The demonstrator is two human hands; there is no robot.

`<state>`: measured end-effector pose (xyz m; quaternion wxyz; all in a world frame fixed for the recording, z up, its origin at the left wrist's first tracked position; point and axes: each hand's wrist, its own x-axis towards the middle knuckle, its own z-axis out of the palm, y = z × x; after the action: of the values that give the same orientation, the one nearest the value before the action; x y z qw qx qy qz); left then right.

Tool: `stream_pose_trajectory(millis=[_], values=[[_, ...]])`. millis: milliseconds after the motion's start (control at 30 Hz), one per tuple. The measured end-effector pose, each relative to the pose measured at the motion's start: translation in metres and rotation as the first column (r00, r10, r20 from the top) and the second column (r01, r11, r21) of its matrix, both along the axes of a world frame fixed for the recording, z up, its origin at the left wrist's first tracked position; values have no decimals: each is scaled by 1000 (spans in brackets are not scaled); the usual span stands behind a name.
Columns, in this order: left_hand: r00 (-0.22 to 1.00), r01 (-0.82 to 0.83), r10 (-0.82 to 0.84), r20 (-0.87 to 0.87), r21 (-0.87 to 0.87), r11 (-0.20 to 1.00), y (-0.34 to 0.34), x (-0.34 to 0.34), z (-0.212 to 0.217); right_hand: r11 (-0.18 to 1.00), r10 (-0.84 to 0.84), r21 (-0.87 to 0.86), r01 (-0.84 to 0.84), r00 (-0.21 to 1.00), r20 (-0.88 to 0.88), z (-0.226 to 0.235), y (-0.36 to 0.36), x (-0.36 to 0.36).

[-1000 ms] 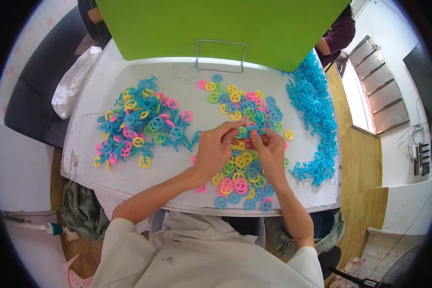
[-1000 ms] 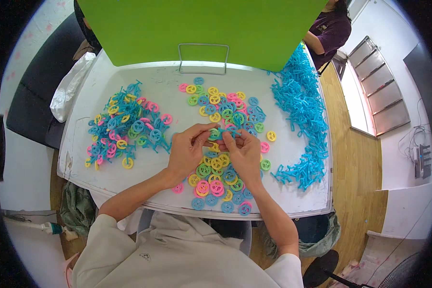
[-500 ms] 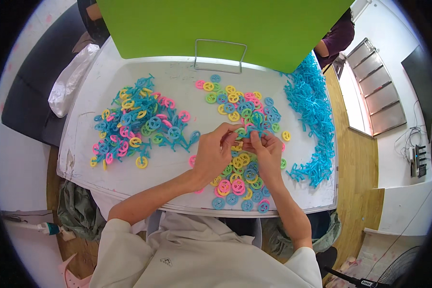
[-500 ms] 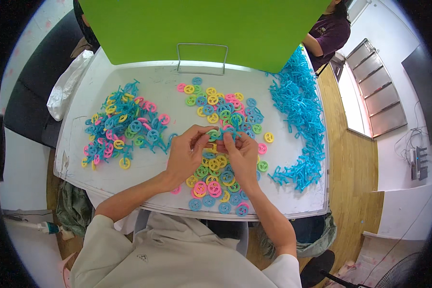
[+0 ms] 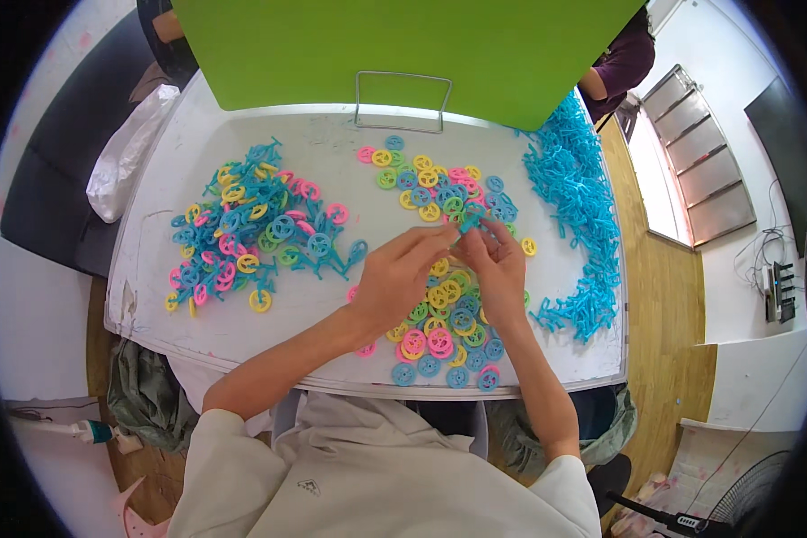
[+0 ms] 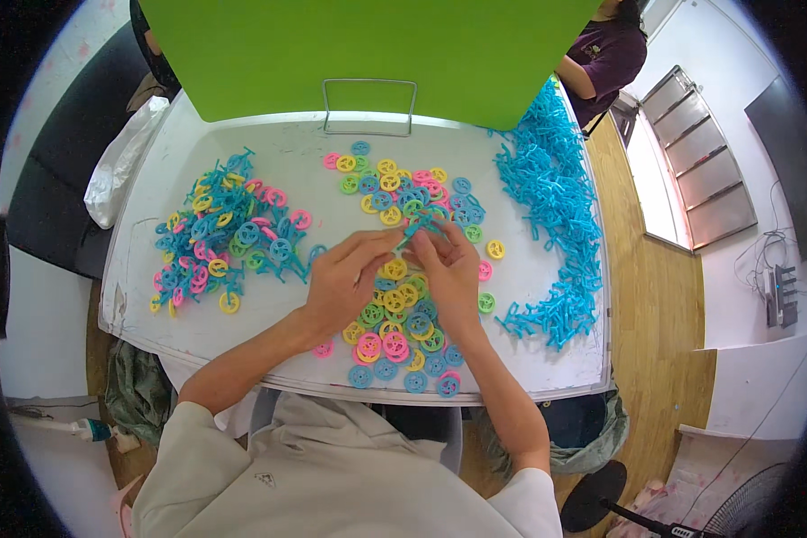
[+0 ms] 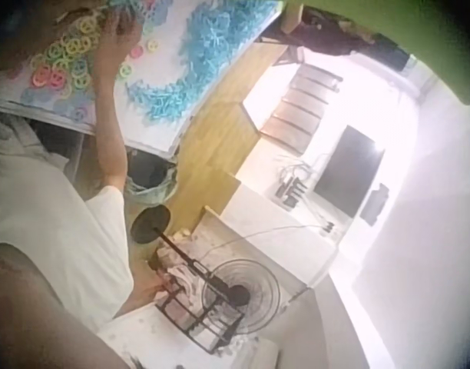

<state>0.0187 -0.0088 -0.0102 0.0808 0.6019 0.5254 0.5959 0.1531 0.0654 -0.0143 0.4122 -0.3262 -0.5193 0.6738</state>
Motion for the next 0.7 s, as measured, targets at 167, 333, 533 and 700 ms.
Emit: stream_pose_trajectory(millis=[167, 333, 533, 700], values=[[996, 47, -35, 80, -162, 986, 0, 7, 2, 997, 37, -64, -50, 980, -193, 16, 5, 5], [956, -7, -67, -285, -251, 968, -3, 12, -15, 998, -46, 47, 49, 996, -80, 21, 10, 14], [966, 68, -150, -213, -348, 935, -1, 14, -19, 995, 8, 97, -19, 994, 108, 17, 11, 17], [917, 266, -71, 393, -469, 842, 4, 7, -6, 945, -70, 326, -24, 959, 275, 11, 13, 17]])
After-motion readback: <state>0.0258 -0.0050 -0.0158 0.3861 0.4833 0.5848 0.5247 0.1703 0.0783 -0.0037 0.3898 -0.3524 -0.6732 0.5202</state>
